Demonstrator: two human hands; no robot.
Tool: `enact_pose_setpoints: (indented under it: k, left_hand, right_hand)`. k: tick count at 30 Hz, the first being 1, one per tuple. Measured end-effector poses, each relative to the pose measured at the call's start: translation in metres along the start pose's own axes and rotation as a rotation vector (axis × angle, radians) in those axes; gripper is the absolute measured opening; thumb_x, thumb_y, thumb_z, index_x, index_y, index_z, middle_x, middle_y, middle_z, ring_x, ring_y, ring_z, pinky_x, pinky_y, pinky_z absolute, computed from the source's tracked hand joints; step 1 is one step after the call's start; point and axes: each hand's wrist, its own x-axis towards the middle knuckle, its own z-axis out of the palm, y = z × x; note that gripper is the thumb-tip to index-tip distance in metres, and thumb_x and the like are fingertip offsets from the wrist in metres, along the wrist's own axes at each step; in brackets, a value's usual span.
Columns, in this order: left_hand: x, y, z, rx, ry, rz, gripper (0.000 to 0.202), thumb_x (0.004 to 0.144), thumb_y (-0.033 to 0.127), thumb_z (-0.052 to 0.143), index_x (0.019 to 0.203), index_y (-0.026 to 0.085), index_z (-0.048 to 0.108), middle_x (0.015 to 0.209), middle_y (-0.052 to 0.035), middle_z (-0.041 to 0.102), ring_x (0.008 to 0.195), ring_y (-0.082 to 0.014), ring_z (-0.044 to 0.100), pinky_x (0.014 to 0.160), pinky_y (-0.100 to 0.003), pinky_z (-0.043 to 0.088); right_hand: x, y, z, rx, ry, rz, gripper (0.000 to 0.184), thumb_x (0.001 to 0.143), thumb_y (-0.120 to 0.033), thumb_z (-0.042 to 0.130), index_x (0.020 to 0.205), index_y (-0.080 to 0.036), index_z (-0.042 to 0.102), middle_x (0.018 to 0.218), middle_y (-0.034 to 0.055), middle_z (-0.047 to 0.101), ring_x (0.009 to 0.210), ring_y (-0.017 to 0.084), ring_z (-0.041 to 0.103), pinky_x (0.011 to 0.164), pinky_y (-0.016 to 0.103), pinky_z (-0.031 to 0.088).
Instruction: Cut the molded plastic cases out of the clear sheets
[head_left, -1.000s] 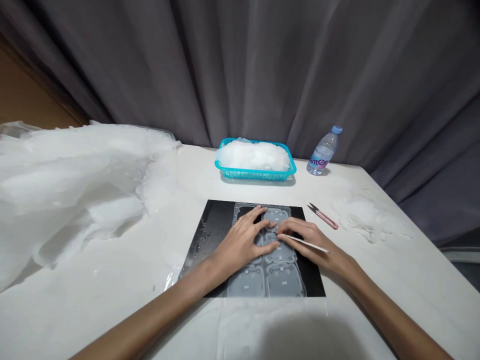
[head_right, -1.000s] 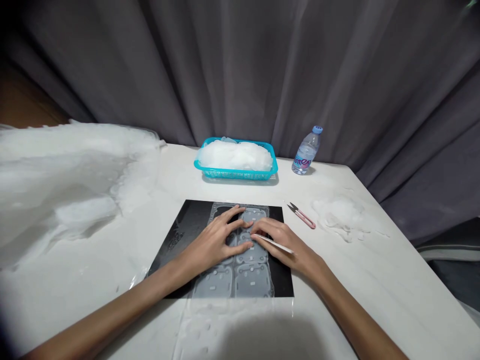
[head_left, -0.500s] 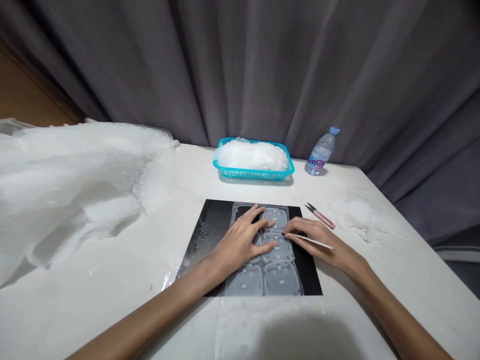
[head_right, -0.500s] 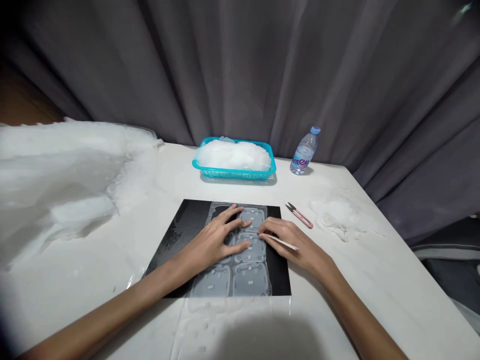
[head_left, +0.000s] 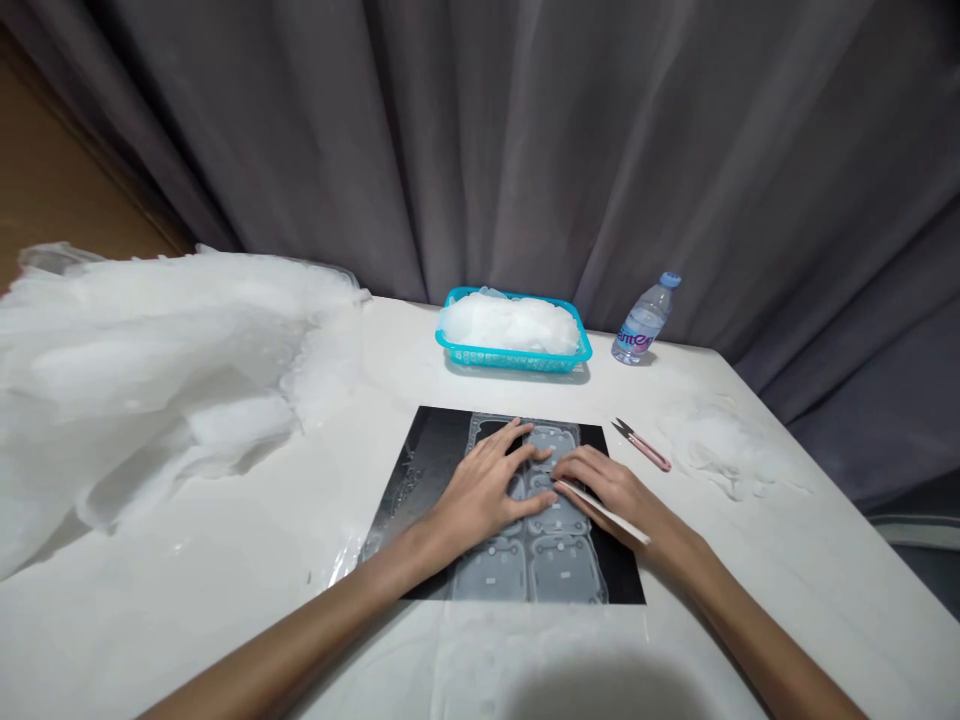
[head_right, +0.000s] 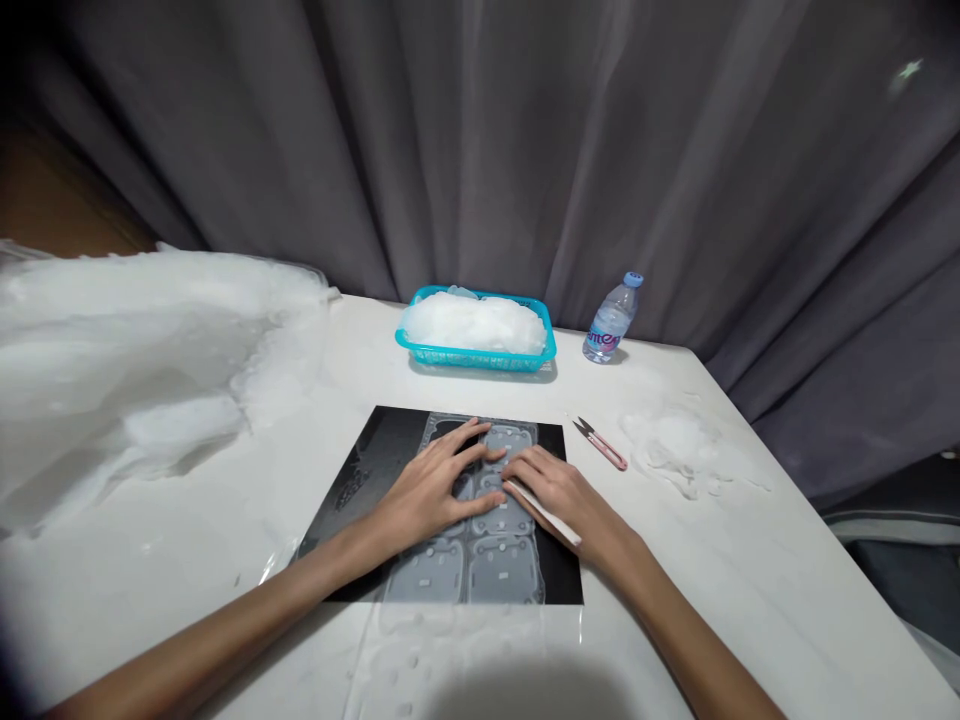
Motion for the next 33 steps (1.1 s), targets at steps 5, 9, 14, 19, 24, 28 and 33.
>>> enact_pose_setpoints:
  k: [5, 9, 14, 19, 24, 28, 33]
  left_hand:
    - [0.002, 0.0, -0.001, -0.049, -0.05, -0.064, 0.084, 0.092, 0.059, 0.068, 0.16, 0.022, 0.035, 0.168, -0.0157, 0.037, 0.157, -0.0319, 0.032, 0.124, -0.051, 0.033]
    - [0.004, -0.006, 0.003, -0.031, -0.097, -0.063, 0.101, 0.094, 0.068, 0.059, 0.167, 0.014, 0.015, 0.172, -0.021, 0.022, 0.161, -0.0318, 0.021, 0.127, -0.048, 0.026]
    - [0.004, -0.011, 0.006, -0.007, -0.111, -0.033, 0.098, 0.096, 0.069, 0.054, 0.166, 0.012, 0.016, 0.173, -0.0215, 0.02, 0.161, -0.0326, 0.021, 0.128, -0.045, 0.024]
    - [0.001, -0.004, -0.002, -0.089, 0.036, -0.067, 0.09, 0.091, 0.066, 0.064, 0.158, 0.014, 0.034, 0.165, -0.022, 0.038, 0.154, -0.0352, 0.034, 0.123, -0.051, 0.032]
    - [0.008, 0.01, -0.024, -0.47, 0.167, -0.224, 0.059, 0.103, 0.066, 0.036, 0.098, 0.018, 0.069, 0.103, -0.01, 0.073, 0.105, -0.0279, 0.066, 0.1, -0.044, 0.05]
    - [0.015, 0.011, -0.029, -0.889, -0.089, -0.331, 0.059, 0.094, 0.073, 0.049, 0.087, 0.017, 0.068, 0.071, -0.0039, 0.068, 0.063, -0.0199, 0.062, 0.06, -0.031, 0.048]
    - [0.009, 0.009, -0.025, -0.921, -0.068, -0.282, 0.04, 0.089, 0.059, 0.067, 0.095, 0.019, 0.066, 0.078, -0.0027, 0.071, 0.063, -0.0162, 0.061, 0.056, -0.025, 0.04]
  right_hand:
    - [0.003, -0.005, -0.001, -0.051, -0.059, 0.031, 0.03, 0.111, -0.029, 0.041, 0.135, -0.029, 0.058, 0.131, 0.0104, 0.059, 0.121, 0.024, 0.062, 0.1, 0.039, 0.052]
    - [0.023, 0.012, -0.012, -0.03, -0.003, -0.008, 0.023, 0.109, -0.027, 0.043, 0.115, -0.024, 0.066, 0.114, 0.0094, 0.065, 0.106, 0.023, 0.065, 0.096, 0.038, 0.052]
    - [0.054, 0.049, -0.037, -0.017, 0.38, 0.171, 0.021, 0.105, -0.029, 0.049, 0.097, -0.019, 0.066, 0.1, 0.0083, 0.065, 0.097, 0.024, 0.063, 0.091, 0.039, 0.049]
    - [0.042, 0.027, -0.039, 0.046, 0.391, 0.18, 0.02, 0.103, -0.033, 0.055, 0.097, -0.021, 0.07, 0.1, 0.005, 0.066, 0.094, 0.021, 0.065, 0.086, 0.034, 0.05]
    - [0.022, -0.025, -0.021, 0.214, 0.328, 0.177, 0.02, 0.103, -0.033, 0.057, 0.106, -0.024, 0.074, 0.1, 0.0047, 0.066, 0.094, 0.02, 0.066, 0.088, 0.034, 0.049]
    - [0.014, -0.043, -0.018, 0.322, 0.052, 0.085, 0.027, 0.104, -0.037, 0.057, 0.125, -0.029, 0.073, 0.098, 0.0033, 0.064, 0.089, 0.019, 0.064, 0.082, 0.032, 0.051]
    - [0.009, -0.021, -0.03, 0.26, 0.233, 0.164, 0.057, 0.111, -0.053, 0.032, 0.099, -0.026, 0.081, 0.104, 0.0072, 0.064, 0.103, 0.023, 0.061, 0.098, 0.039, 0.047]
